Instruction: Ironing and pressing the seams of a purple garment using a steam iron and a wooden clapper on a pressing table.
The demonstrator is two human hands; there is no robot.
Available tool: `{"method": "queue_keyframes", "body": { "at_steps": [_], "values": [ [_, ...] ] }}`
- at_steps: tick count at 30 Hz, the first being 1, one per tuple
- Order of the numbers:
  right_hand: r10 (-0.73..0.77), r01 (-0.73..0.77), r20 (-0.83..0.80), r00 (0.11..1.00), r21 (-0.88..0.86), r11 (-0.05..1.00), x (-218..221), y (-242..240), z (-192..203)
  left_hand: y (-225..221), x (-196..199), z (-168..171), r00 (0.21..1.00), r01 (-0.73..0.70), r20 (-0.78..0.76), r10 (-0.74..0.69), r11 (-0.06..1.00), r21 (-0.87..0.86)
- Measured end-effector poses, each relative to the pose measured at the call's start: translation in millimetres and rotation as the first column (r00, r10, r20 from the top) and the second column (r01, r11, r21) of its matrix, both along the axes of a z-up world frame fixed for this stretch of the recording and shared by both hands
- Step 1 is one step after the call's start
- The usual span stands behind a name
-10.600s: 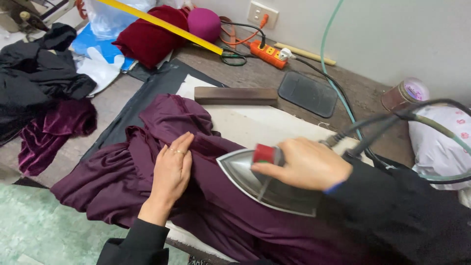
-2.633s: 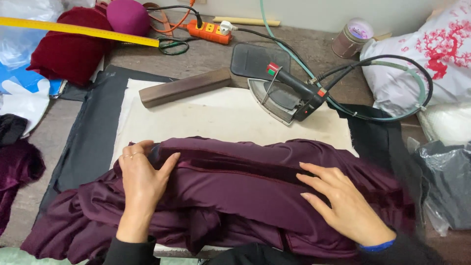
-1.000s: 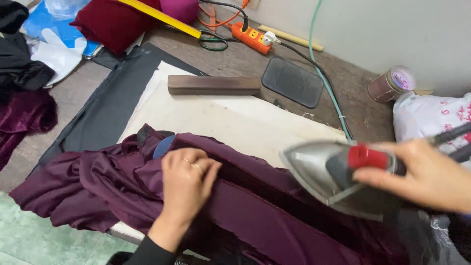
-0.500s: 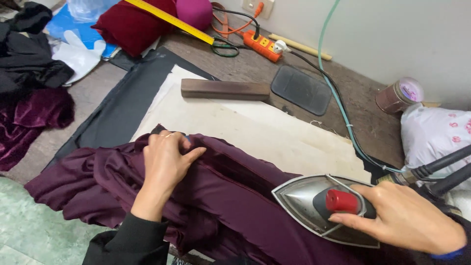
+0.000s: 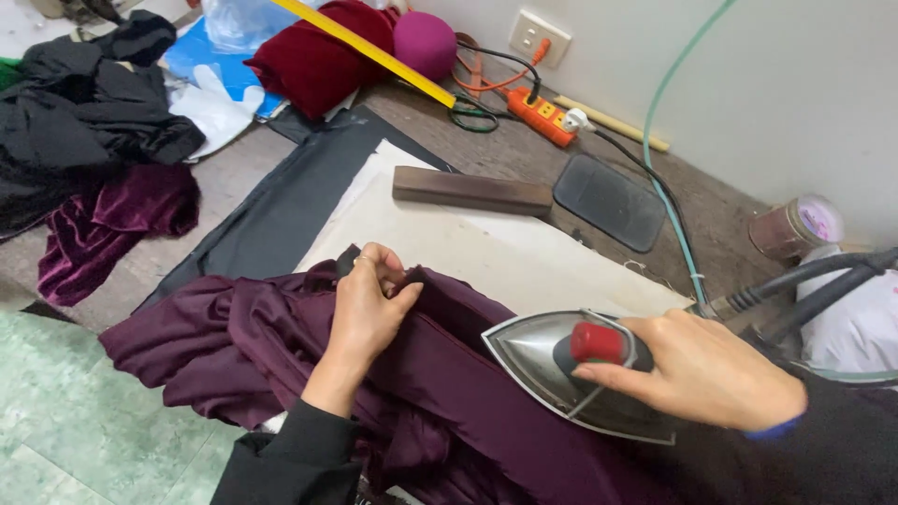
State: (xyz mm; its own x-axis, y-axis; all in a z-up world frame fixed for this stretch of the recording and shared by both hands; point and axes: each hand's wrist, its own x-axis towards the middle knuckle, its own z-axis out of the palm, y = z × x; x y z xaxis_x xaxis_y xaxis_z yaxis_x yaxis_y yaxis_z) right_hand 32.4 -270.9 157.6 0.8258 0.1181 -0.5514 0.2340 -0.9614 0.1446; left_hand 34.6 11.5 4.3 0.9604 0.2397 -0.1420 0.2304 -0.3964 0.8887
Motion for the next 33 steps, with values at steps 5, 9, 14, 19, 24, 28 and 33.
{"method": "queue_keyframes", "body": {
  "at_steps": [5, 9, 14, 19, 24, 28, 33],
  "values": [
    [0.024, -0.023, -0.005, 1.000, 0.030, 0.999, 15.9, 41.6, 8.1, -1.0, -3.9, -6.2, 0.995, -0.034, 0.094, 0.035, 0.999, -0.014],
    [0.055, -0.053, -0.026, 0.998, 0.092, 0.994, 28.8, 78.1, 19.5, 3.2, -4.0, -15.5, 0.988, -0.103, 0.108, 0.109, 0.993, -0.064],
    [0.097, -0.097, 0.007, 0.995, 0.180, 0.979, 48.4, 114.2, 20.8, 19.5, -8.6, -37.1, 0.950, -0.221, 0.216, 0.226, 0.974, -0.048],
    [0.062, -0.064, 0.015, 0.998, 0.213, 0.975, 51.0, 122.0, 19.5, 47.9, -43.2, -18.8, 0.899, -0.355, 0.273, 0.343, 0.935, -0.008],
    [-0.073, 0.078, -0.041, 0.997, 0.151, 0.985, 63.5, 70.2, 10.6, 124.7, -126.4, -52.9, 0.880, -0.442, 0.257, 0.400, 0.887, 0.131],
    [-0.439, 0.435, -0.018, 0.898, 0.172, 0.884, 91.0, 15.7, -1.1, 192.9, -228.6, -144.0, 0.829, -0.557, 0.107, 0.548, 0.796, 0.239],
    [-0.594, 0.568, -0.099, 0.798, 0.452, 0.688, 150.5, -66.2, -72.7, 218.5, -314.7, -247.2, 0.661, -0.727, 0.014, 0.750, 0.636, 0.257]
  ]
}}
